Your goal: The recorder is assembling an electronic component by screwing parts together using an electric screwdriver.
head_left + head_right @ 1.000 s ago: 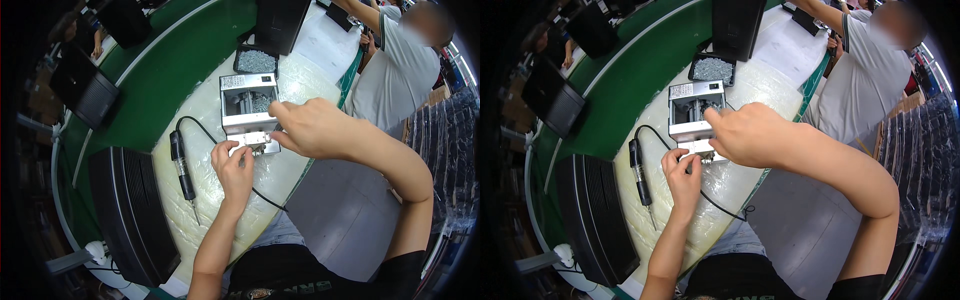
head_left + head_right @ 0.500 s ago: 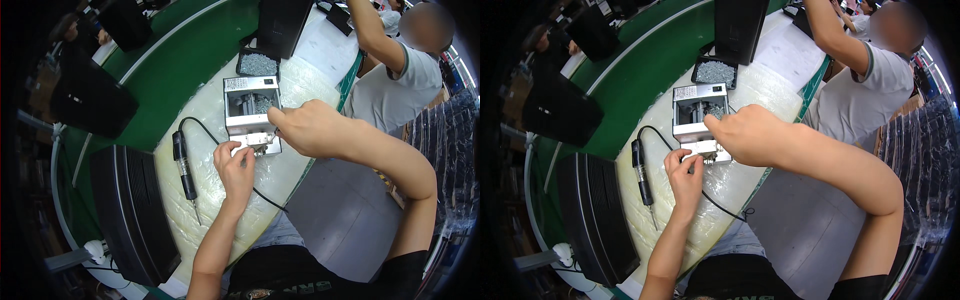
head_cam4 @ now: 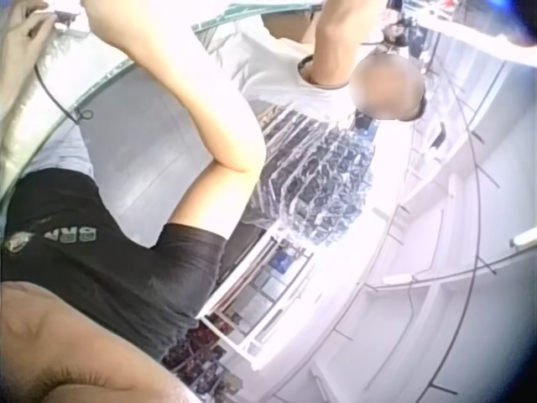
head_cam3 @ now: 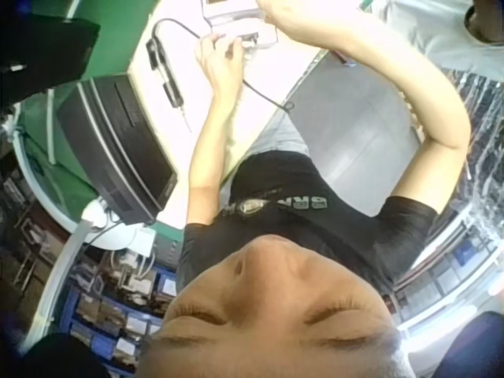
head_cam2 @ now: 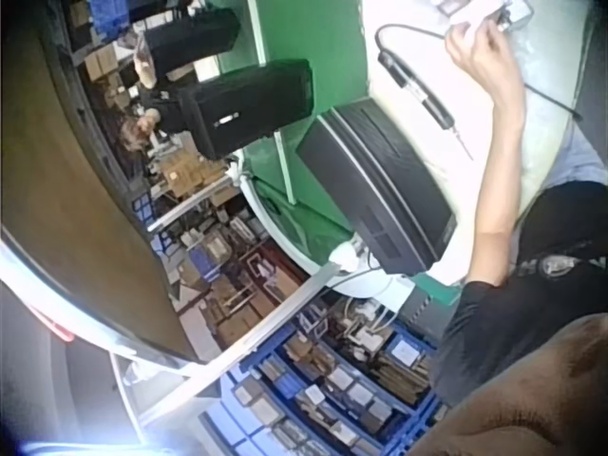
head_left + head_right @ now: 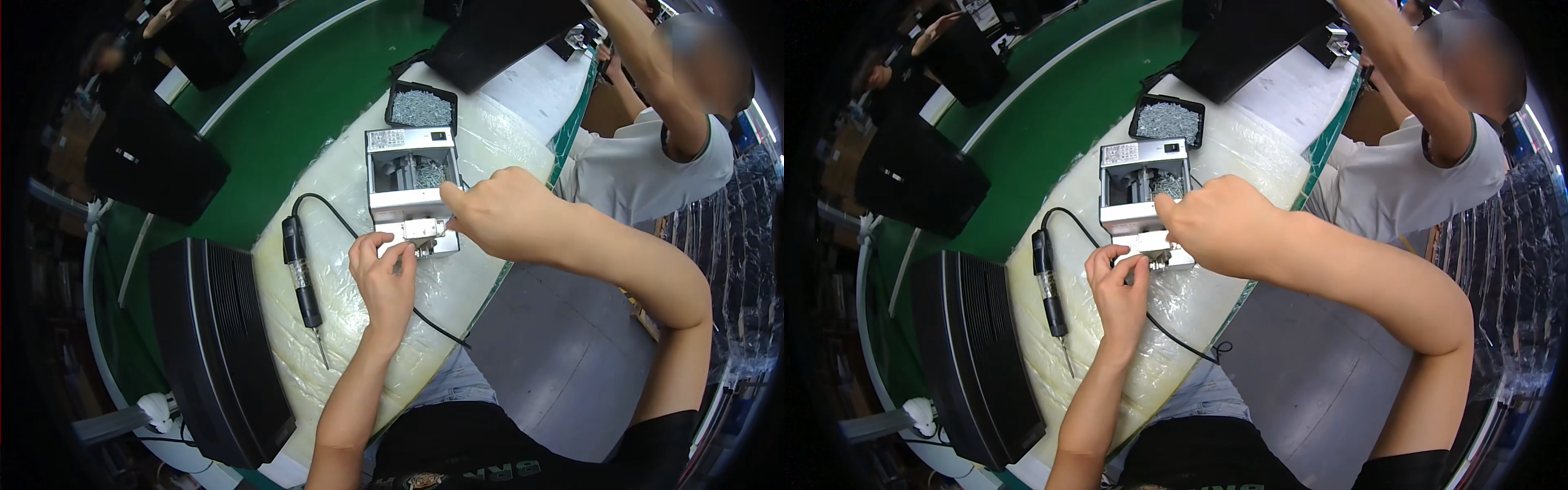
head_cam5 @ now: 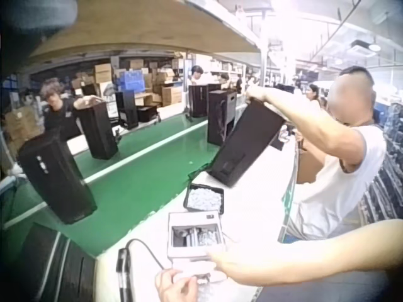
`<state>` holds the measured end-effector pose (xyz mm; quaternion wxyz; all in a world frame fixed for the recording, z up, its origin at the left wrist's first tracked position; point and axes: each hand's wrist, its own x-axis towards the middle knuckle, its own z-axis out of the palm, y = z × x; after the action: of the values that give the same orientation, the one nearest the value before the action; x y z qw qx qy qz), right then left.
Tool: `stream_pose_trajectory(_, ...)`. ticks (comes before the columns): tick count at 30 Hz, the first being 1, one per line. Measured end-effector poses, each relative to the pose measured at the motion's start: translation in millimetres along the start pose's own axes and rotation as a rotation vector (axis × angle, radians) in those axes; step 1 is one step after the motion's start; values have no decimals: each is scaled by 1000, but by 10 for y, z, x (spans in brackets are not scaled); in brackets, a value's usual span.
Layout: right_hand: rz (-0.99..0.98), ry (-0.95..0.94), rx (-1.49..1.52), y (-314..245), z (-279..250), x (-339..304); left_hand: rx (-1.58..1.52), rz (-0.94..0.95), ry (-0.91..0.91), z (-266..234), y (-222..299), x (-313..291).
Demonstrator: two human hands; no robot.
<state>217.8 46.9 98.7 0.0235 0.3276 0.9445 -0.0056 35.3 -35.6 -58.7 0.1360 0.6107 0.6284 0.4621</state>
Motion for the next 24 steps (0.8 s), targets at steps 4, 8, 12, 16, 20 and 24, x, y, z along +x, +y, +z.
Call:
stream_pose_trajectory(4, -2, 34, 18, 17, -54, 19, -3, 8, 9, -10, 5, 15)
stream_pose_trajectory(8, -30, 53, -12, 23, 0, 29, 1, 14, 12, 4, -4, 7)
stream_pose_trajectory(12, -104, 140, 4, 5, 45, 37, 9, 20, 14, 4, -21, 5)
stream_pose_trajectory(16, -55, 40, -24, -23, -40, 59, 23, 9, 11, -12, 17, 7)
stream_pose_trajectory(20, -14, 27, -2, -43, -6, 31, 18, 12, 17, 2, 18, 14)
stream_pose_trajectory(24, -37, 150, 26, -27, 4, 25, 17, -2, 22, 0, 4, -4)
